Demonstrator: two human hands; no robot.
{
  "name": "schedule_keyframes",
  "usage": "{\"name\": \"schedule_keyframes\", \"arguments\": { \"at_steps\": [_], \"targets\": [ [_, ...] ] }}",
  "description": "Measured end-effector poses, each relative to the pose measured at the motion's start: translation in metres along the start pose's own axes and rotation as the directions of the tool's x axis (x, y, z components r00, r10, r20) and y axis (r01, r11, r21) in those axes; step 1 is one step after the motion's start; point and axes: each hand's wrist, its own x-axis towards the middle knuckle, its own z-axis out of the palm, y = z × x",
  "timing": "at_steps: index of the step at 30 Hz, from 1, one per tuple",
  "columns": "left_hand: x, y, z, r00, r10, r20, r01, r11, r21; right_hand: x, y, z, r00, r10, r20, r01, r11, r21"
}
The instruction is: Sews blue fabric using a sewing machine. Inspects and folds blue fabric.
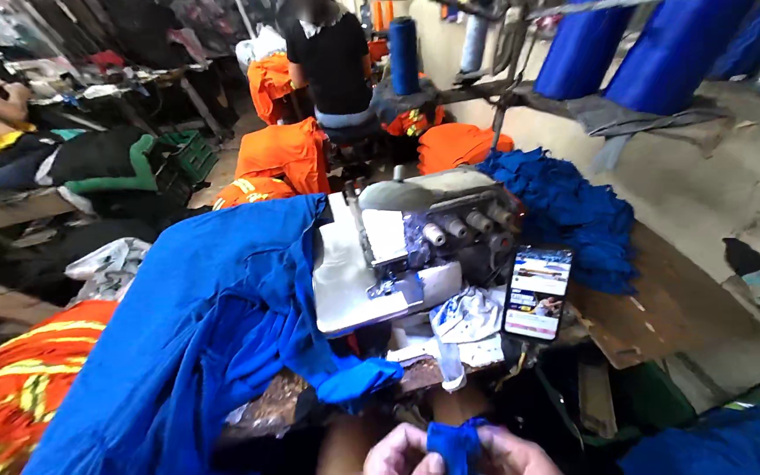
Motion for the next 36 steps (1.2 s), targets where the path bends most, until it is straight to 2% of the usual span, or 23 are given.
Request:
{"name": "schedule_keyframes", "arguments": {
  "at_steps": [2, 4, 7, 9, 11, 15, 19, 21, 24, 27, 29, 33, 36],
  "targets": [
    [0.001, -0.002, 0.002, 0.999, -0.027, -0.017, 0.026, 0.998, -0.056, 0.001, 0.006, 0.009, 0.995, -0.05, -0.089, 0.053, 0.998, 0.034],
    [0.001, -0.004, 0.003, 0.999, -0.007, 0.032, 0.01, 0.997, -0.079, 0.002, 0.011, 0.01, 0.981, -0.155, -0.117, 0.152, 0.988, -0.033],
    [0.002, -0.005, -0.002, 0.99, 0.067, 0.124, -0.062, 0.997, -0.043, 0.003, 0.005, 0.005, 0.981, -0.181, -0.068, 0.17, 0.974, -0.148],
    [0.004, -0.007, -0.003, 0.988, 0.115, 0.101, -0.118, 0.993, 0.022, 0.002, 0.001, 0.002, 0.986, -0.161, -0.044, 0.152, 0.976, -0.153],
    [0.005, -0.008, -0.003, 0.986, 0.145, 0.08, -0.147, 0.989, 0.011, 0.004, 0.006, 0.001, 0.983, -0.181, -0.011, 0.178, 0.976, -0.124],
    [0.004, -0.013, 0.001, 0.998, 0.05, 0.024, -0.046, 0.986, -0.159, 0.006, 0.02, 0.001, 0.98, -0.193, 0.038, 0.194, 0.98, -0.04],
    [0.004, -0.013, -0.004, 0.996, 0.012, 0.083, -0.006, 0.997, -0.076, 0.006, 0.027, 0.003, 0.98, -0.197, -0.018, 0.195, 0.979, -0.062],
    [0.006, -0.011, -0.003, 1.0, 0.023, 0.021, -0.022, 0.998, -0.062, 0.005, 0.029, 0.003, 0.985, -0.174, 0.009, 0.175, 0.984, -0.021],
    [0.008, -0.011, 0.003, 0.994, -0.053, -0.091, 0.032, 0.975, -0.22, 0.003, 0.031, 0.005, 0.993, -0.066, 0.094, 0.064, 0.998, 0.029],
    [0.01, -0.013, 0.0, 0.978, -0.202, -0.045, 0.173, 0.917, -0.36, 0.004, 0.035, 0.006, 0.995, 0.023, 0.098, -0.031, 0.996, 0.085],
    [0.01, -0.012, -0.004, 0.966, -0.258, -0.011, 0.238, 0.906, -0.349, 0.005, 0.04, 0.004, 0.995, 0.03, 0.093, -0.035, 0.998, 0.051],
    [0.011, -0.016, 0.0, 0.95, -0.17, -0.262, 0.11, 0.967, -0.229, 0.004, 0.042, 0.002, 0.987, 0.023, 0.157, -0.028, 0.999, 0.03],
    [0.012, -0.018, 0.001, 0.948, -0.114, -0.297, 0.065, 0.984, -0.168, 0.005, 0.042, 0.001, 0.984, 0.045, 0.173, -0.051, 0.998, 0.033]
  ]
}}
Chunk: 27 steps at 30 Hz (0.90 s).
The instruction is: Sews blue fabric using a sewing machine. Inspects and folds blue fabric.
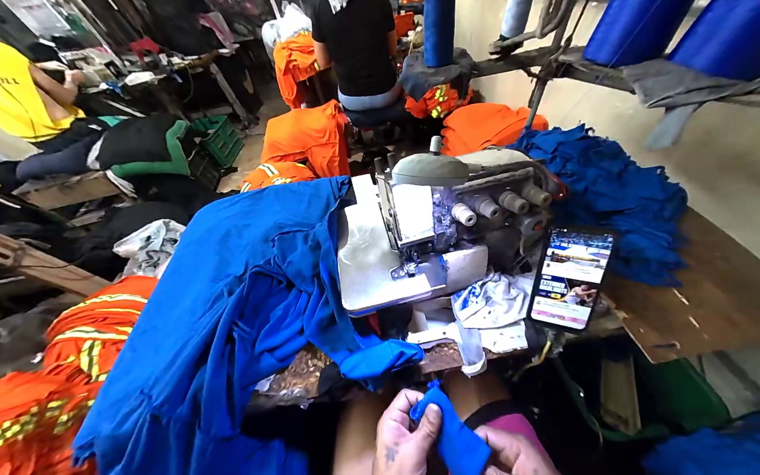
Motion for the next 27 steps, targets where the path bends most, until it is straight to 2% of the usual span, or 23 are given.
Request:
{"name": "schedule_keyframes", "arguments": {
  "at_steps": [3, 7, 9, 11, 13, 16, 22, 24, 27],
  "targets": [
    [0.002, 0.004, -0.009, 0.994, -0.02, 0.104, 0.009, 0.994, 0.107, 0.001, 0.003, -0.002, 1.0, 0.0, -0.02, 0.001, 1.0, 0.026],
    [-0.001, 0.014, -0.008, 0.995, -0.038, 0.094, 0.024, 0.99, 0.14, 0.001, 0.007, 0.001, 0.999, -0.005, -0.047, 0.012, 0.989, 0.146],
    [-0.003, 0.018, -0.007, 0.993, -0.017, 0.113, -0.004, 0.984, 0.179, 0.001, 0.001, 0.007, 0.984, -0.002, -0.176, 0.012, 0.998, 0.055],
    [-0.002, 0.02, -0.013, 0.983, 0.042, 0.181, -0.082, 0.972, 0.222, 0.002, -0.004, 0.009, 0.964, -0.067, -0.259, 0.037, 0.992, -0.118],
    [0.003, 0.021, -0.022, 0.968, 0.108, 0.225, -0.164, 0.955, 0.246, 0.0, -0.008, 0.003, 0.965, -0.146, -0.216, 0.086, 0.96, -0.266],
    [0.007, 0.029, -0.03, 0.957, 0.163, 0.239, -0.227, 0.934, 0.275, -0.004, -0.008, -0.007, 0.972, -0.199, -0.123, 0.157, 0.944, -0.29],
    [0.01, 0.038, -0.028, 0.934, 0.112, 0.339, -0.249, 0.884, 0.395, -0.008, -0.02, -0.018, 0.982, -0.171, -0.079, 0.146, 0.956, -0.255],
    [0.011, 0.038, -0.027, 0.924, 0.155, 0.349, -0.298, 0.864, 0.405, -0.01, -0.021, -0.023, 0.982, -0.179, -0.066, 0.153, 0.945, -0.29],
    [0.013, 0.038, -0.026, 0.889, 0.215, 0.403, -0.364, 0.867, 0.341, -0.009, -0.025, -0.036, 0.987, -0.152, 0.042, 0.157, 0.913, -0.378]
  ]
}}
